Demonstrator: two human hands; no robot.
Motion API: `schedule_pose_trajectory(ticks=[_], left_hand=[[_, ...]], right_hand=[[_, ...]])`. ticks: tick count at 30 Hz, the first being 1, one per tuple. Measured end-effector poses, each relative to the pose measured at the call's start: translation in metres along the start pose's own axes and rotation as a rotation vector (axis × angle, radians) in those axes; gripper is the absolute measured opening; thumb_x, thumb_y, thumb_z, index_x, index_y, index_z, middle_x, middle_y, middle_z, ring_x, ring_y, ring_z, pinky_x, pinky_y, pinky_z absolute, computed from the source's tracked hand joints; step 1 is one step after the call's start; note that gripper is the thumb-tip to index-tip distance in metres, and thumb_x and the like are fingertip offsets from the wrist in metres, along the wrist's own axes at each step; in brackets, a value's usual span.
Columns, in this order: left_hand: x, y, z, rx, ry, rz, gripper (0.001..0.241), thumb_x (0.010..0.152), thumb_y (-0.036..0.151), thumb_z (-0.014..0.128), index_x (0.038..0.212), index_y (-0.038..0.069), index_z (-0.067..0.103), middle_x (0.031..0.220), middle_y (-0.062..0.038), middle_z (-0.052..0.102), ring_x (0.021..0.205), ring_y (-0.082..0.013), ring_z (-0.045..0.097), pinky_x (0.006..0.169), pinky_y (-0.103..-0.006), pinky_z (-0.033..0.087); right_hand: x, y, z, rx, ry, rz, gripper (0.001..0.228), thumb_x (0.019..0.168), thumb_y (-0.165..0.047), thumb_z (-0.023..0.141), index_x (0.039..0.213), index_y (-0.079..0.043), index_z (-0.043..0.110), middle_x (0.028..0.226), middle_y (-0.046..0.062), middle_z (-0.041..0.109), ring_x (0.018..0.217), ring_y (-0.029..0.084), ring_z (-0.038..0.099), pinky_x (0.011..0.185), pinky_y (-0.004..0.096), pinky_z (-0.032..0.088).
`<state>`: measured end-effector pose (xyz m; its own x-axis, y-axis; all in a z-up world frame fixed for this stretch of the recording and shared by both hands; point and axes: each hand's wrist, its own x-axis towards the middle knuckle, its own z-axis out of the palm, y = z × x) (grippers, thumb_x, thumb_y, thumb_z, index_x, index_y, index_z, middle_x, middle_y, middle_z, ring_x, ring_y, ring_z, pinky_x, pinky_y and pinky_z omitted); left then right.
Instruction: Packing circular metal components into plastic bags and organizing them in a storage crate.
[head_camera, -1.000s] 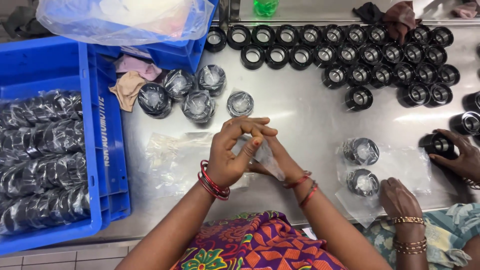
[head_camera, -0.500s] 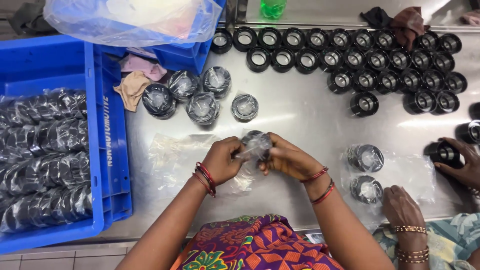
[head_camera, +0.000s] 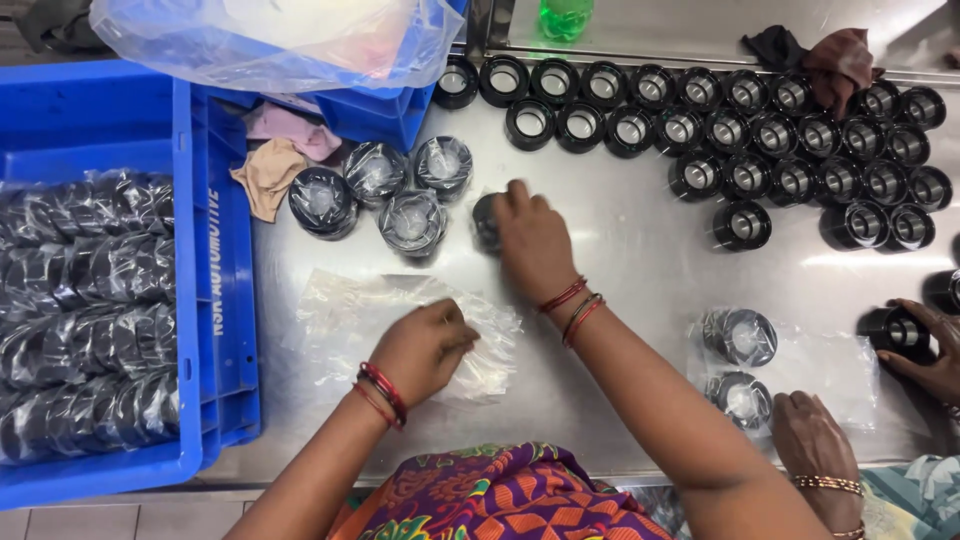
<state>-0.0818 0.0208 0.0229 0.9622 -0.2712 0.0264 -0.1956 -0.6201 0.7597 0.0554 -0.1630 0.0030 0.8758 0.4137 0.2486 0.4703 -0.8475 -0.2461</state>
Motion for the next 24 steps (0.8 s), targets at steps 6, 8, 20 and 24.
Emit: schedule_pose_trajectory(ticks=[6, 8, 20, 24], left_hand=[[0.003, -0.013, 0.043, 0.117, -0.023, 0.322, 0.012, 0.082, 0.008, 0.071, 0.089, 0.013, 0.079, 0.102, -0.004, 0.07, 0.093, -0.0258, 0.064, 0.08, -0.039, 0.055], [0.014, -0.002, 0.054, 0.148, -0.02, 0.365, 0.015, 0.081, 0.007, 0.07, 0.09, 0.014, 0.079, 0.104, -0.003, 0.069, 0.095, -0.0258, 0.064, 0.08, -0.0382, 0.055], [0.049, 0.013, 0.077, -0.006, 0.154, -0.069, 0.006, 0.085, 0.018, 0.075, 0.081, 0.013, 0.076, 0.094, -0.004, 0.067, 0.089, -0.028, 0.067, 0.076, -0.0427, 0.055], [0.041, 0.007, 0.068, -0.212, 0.091, -0.054, 0.006, 0.084, 0.016, 0.077, 0.087, 0.011, 0.079, 0.09, -0.003, 0.073, 0.08, -0.0217, 0.071, 0.07, -0.0359, 0.057]], right_hand=[[0.063, 0.04, -0.018, -0.059, -0.309, -0.086, 0.052, 0.066, -0.013, 0.081, 0.118, -0.015, 0.071, 0.124, 0.011, 0.056, 0.109, 0.032, 0.063, 0.086, 0.046, 0.054], [0.088, 0.067, -0.012, 0.006, -0.165, -0.1, 0.049, 0.069, -0.01, 0.08, 0.117, -0.017, 0.073, 0.124, 0.011, 0.058, 0.114, 0.031, 0.063, 0.092, 0.043, 0.056], [0.071, 0.09, -0.023, -0.062, -0.068, 0.015, 0.068, 0.05, -0.034, 0.1, 0.108, -0.013, 0.073, 0.119, 0.013, 0.057, 0.11, 0.036, 0.057, 0.088, 0.048, 0.051], [-0.012, 0.089, -0.045, 0.127, -0.139, 0.003, 0.067, 0.057, -0.026, 0.094, 0.116, -0.007, 0.069, 0.11, 0.015, 0.064, 0.103, 0.037, 0.061, 0.09, 0.045, 0.051]])
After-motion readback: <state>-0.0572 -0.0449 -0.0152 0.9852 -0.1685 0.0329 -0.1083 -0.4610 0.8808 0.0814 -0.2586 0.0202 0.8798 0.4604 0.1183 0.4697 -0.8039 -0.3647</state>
